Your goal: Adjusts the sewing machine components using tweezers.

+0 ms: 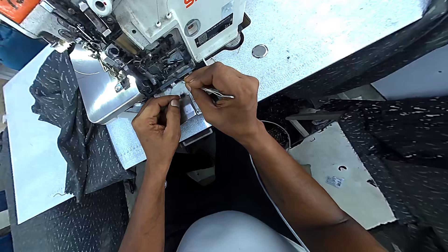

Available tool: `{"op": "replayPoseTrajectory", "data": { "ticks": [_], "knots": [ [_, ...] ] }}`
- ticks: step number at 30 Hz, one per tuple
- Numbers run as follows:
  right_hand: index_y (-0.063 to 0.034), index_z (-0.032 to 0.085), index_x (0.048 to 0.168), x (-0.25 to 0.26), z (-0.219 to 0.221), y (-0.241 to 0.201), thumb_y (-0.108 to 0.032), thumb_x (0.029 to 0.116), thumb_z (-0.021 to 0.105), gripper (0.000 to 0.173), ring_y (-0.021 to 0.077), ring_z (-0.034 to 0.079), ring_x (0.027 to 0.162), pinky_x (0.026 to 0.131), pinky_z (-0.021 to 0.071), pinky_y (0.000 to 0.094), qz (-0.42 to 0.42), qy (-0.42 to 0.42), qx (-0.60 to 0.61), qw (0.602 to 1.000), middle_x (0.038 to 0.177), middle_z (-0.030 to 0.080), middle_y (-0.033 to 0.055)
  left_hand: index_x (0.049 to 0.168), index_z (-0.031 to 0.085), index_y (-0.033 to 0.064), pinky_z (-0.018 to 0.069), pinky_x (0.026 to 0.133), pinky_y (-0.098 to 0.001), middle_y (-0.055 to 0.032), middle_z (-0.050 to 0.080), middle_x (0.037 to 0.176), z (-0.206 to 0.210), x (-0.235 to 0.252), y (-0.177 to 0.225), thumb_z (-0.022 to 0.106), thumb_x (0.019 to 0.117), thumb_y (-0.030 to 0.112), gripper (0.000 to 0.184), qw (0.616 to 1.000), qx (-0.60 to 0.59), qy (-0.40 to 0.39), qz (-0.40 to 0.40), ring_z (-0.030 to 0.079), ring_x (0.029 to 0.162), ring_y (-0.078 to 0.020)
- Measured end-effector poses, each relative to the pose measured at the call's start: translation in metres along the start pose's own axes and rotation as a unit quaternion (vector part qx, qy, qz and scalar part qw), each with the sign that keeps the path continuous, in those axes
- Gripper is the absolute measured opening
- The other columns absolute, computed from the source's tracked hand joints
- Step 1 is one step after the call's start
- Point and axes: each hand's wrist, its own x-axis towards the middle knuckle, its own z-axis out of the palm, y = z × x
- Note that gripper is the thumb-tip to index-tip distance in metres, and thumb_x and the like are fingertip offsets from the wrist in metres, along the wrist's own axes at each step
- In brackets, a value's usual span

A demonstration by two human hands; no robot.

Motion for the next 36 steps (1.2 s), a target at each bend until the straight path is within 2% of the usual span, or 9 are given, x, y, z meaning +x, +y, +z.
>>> {"op": "replayPoseTrajectory", "data": {
  "ticks": [6,13,20,36],
  "knots": [
    [0.0034,0.07,0.087,0.001,0.001,0.001,0.008,0.088,0.07,0.005,0.0175,0.074,0.082,0.07,0.0619,0.0272,0.011,-0.011,-0.003,1.0,0.09,0.075,0.0157,0.104,0.074,-0.0005,0.04,0.048,-0.0156,-0.0044,0.065,0.091,0.002,-0.003,-0.001,0.062,0.0988,0.009,0.016,0.995,0.082,0.031,0.054,0.049,0.058,-0.001],
    [0.0028,0.071,0.089,0.003,0.002,0.001,0.008,0.0887,0.07,0.005,0.0161,0.074,0.082,0.069,0.0611,0.0262,0.007,-0.02,-0.005,1.0,0.092,0.076,0.0152,0.105,0.075,0.0006,0.0368,0.047,-0.0149,-0.0042,0.064,0.091,0.005,-0.004,0.001,0.064,0.0985,0.009,0.015,0.992,0.11,0.049,0.049,0.046,0.057,-0.0001],
    [0.0031,0.071,0.089,0.003,0.001,0.002,0.007,0.0893,0.07,0.004,0.0168,0.074,0.084,0.071,0.0615,0.0267,0.015,-0.022,0.01,1.0,0.092,0.075,0.0155,0.107,0.075,0.0004,0.0378,0.045,-0.015,-0.0058,0.064,0.096,0.006,-0.005,0.001,0.064,0.0983,0.008,0.016,0.989,0.123,0.058,0.051,0.046,0.055,-0.0005],
    [0.0032,0.071,0.089,0.004,0.001,0.003,0.007,0.0893,0.07,0.004,0.0156,0.073,0.081,0.068,0.0598,0.0257,0.014,-0.025,0.006,1.0,0.092,0.076,0.0157,0.111,0.074,-0.0009,0.0397,0.051,-0.0164,-0.0088,0.063,0.097,0.011,-0.007,0.004,0.065,0.0981,0.01,0.019,0.972,0.207,0.07,0.087,0.049,0.062,-0.0031]
  ]
}}
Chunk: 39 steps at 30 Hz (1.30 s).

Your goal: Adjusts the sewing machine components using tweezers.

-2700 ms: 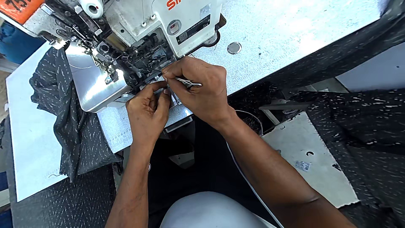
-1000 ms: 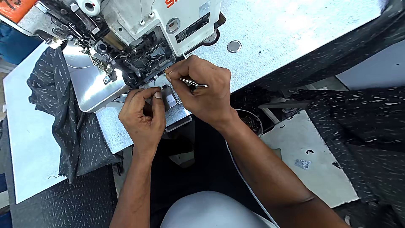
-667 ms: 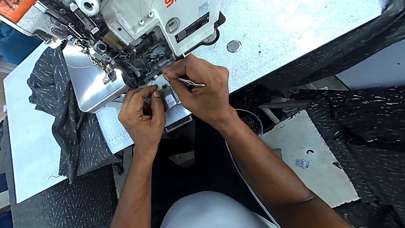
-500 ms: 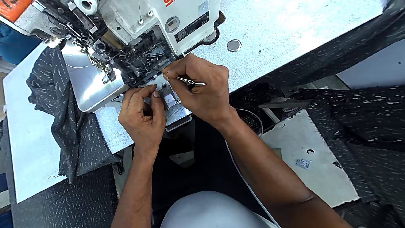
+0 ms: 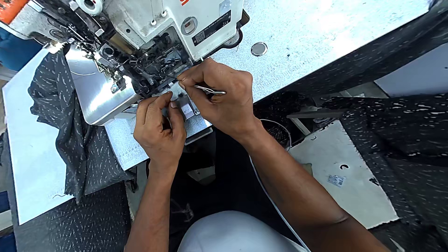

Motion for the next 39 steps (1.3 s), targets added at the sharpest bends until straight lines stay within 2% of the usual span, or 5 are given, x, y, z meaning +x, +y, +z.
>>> {"op": "replayPoseTrajectory", "data": {
  "ticks": [21,39],
  "knots": [
    [0.0027,0.071,0.09,0.0013,0.0024,-0.0002,0.007,0.09,0.069,0.005,0.0172,0.075,0.085,0.072,0.0616,0.0277,0.002,-0.004,-0.011,1.0,0.092,0.076,0.0148,0.111,0.074,-0.0006,0.0387,0.051,-0.0158,-0.0076,0.064,0.098,0.0,0.0,0.0014,0.065,0.0985,0.01,0.019,1.0,-0.002,-0.007,-0.016,0.048,0.062,-0.0023],
    [0.0019,0.072,0.091,0.0028,0.0032,-0.0003,0.007,0.0907,0.07,0.005,0.0154,0.074,0.083,0.071,0.061,0.0276,0.007,-0.019,-0.01,1.0,0.092,0.076,0.0133,0.113,0.074,0.0007,0.0387,0.051,-0.016,-0.0076,0.064,0.099,0.0,-0.0008,0.0009,0.065,0.0986,0.011,0.019,1.0,0.005,-0.007,-0.024,0.048,0.061,-0.0025]
  ]
}}
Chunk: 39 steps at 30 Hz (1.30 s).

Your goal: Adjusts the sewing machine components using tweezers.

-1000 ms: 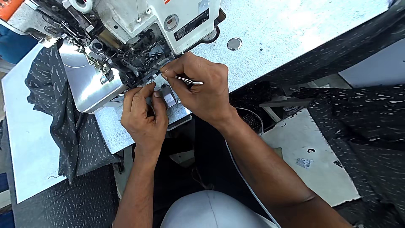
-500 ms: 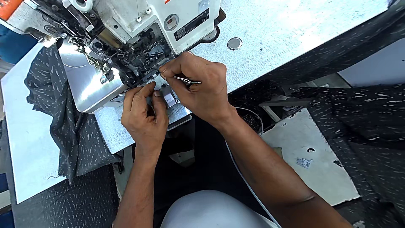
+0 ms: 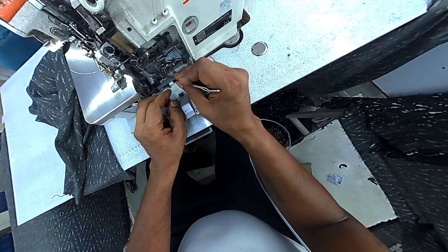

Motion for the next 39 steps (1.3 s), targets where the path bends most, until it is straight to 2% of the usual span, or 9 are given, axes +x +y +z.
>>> {"op": "replayPoseTrajectory", "data": {
  "ticks": [7,11,16,20,24,39],
  "knots": [
    [0.002,0.071,0.091,-0.001,-0.001,0.001,0.008,0.0901,0.07,0.006,0.0168,0.075,0.086,0.074,0.062,0.0285,0.001,0.001,0.001,1.0,0.092,0.076,0.0142,0.122,0.07,-0.0024,0.0389,0.051,-0.0178,-0.0135,0.065,0.114,0.001,-0.001,-0.001,0.066,0.0976,0.01,0.028,1.0,-0.006,0.006,0.0,0.049,0.062,-0.0035],
    [0.0018,0.071,0.091,-0.001,-0.001,0.0,0.007,0.0901,0.07,0.006,0.017,0.075,0.086,0.075,0.0621,0.0288,0.006,0.002,-0.005,1.0,0.092,0.076,0.0141,0.13,0.066,-0.0041,0.04,0.051,-0.0179,-0.016,0.062,0.119,0.001,-0.001,-0.001,0.065,0.0982,0.01,0.035,1.0,-0.004,0.005,0.017,0.049,0.062,-0.0043],
    [0.002,0.071,0.092,-0.001,-0.001,0.0,0.007,0.091,0.07,0.005,0.0155,0.074,0.083,0.072,0.0609,0.0279,0.0,0.0,-0.007,1.0,0.092,0.076,0.0136,0.132,0.064,-0.0053,0.0434,0.055,-0.0194,-0.021,0.062,0.132,0.001,-0.002,0.0,0.064,0.0981,0.009,0.037,0.998,0.004,0.021,0.054,0.055,0.069,-0.0066],
    [0.0021,0.071,0.092,-0.001,-0.001,0.0,0.007,0.09,0.07,0.006,0.0164,0.075,0.085,0.075,0.0618,0.0285,-0.004,0.0,-0.009,1.0,0.093,0.076,0.0139,0.129,0.068,-0.0049,0.0456,0.057,-0.0199,-0.0212,0.065,0.131,0.002,-0.003,0.002,0.065,0.0982,0.009,0.034,0.997,0.014,0.025,0.077,0.058,0.07,-0.0076],
    [0.002,0.071,0.091,-0.001,0.0,-0.001,0.008,0.0898,0.07,0.006,0.017,0.075,0.086,0.075,0.0617,0.0285,-0.006,-0.001,-0.015,1.0,0.093,0.076,0.0141,0.131,0.068,-0.0013,0.0483,0.06,-0.0181,-0.0179,0.064,0.135,-0.003,-0.005,0.008,0.065,0.0992,0.009,0.034,0.998,0.028,0.001,0.057,0.062,0.074,-0.0062],
    [0.0011,0.071,0.092,-0.002,0.001,-0.001,0.008,0.0897,0.07,0.007,0.017,0.075,0.087,0.075,0.0619,0.0287,-0.007,-0.002,-0.039,0.999,0.094,0.077,0.0133,0.129,0.069,-0.0008,0.0467,0.057,-0.0184,-0.017,0.065,0.135,-0.003,-0.004,0.008,0.065,0.0994,0.009,0.032,0.998,0.024,-0.003,0.057,0.061,0.072,-0.0055]
  ]
}}
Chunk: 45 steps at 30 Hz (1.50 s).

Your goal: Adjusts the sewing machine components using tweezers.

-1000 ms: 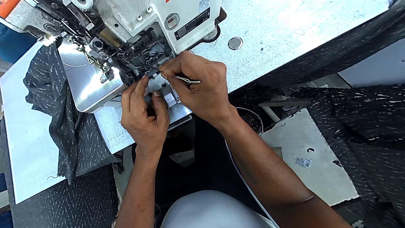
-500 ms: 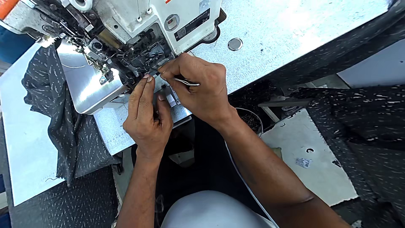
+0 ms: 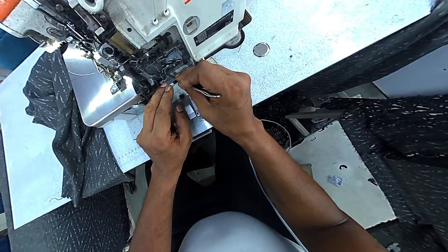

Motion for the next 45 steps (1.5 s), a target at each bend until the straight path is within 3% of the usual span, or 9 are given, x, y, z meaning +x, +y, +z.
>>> {"op": "replayPoseTrajectory", "data": {
  "ticks": [20,25,45],
  "knots": [
    [0.0007,0.071,0.09,-0.0005,0.0005,-0.0003,0.008,0.0901,0.07,0.007,0.0187,0.076,0.089,0.075,0.0633,0.03,-0.008,0.003,0.008,1.0,0.093,0.077,0.0135,0.128,0.07,-0.0015,0.0472,0.059,-0.0173,-0.0173,0.066,0.131,0.0012,0.0002,-0.0017,0.065,0.0992,0.008,0.031,1.0,-0.011,0.01,0.0,0.062,0.075,-0.0053],
    [0.0021,0.072,0.091,-0.0009,-0.0001,0.0001,0.008,0.0897,0.07,0.006,0.019,0.076,0.088,0.075,0.063,0.0297,-0.013,0.008,0.012,1.0,0.093,0.077,0.0143,0.128,0.069,-0.002,0.0497,0.064,-0.0183,-0.0173,0.066,0.132,0.0007,0.0004,-0.0024,0.064,0.0989,0.007,0.031,1.0,-0.018,0.014,-0.006,0.064,0.082,-0.0068],
    [0.0022,0.072,0.091,0.0025,0.0007,0.0006,0.008,0.0897,0.07,0.007,0.016,0.075,0.085,0.074,0.062,0.0281,-0.001,-0.002,0.026,1.0,0.092,0.076,0.0134,0.125,0.071,-0.0011,0.0472,0.06,-0.0171,-0.0162,0.067,0.132,0.0004,0.0003,-0.0019,0.065,0.0986,0.008,0.029,1.0,-0.028,0.007,-0.002,0.063,0.076,-0.0047]
  ]
}}
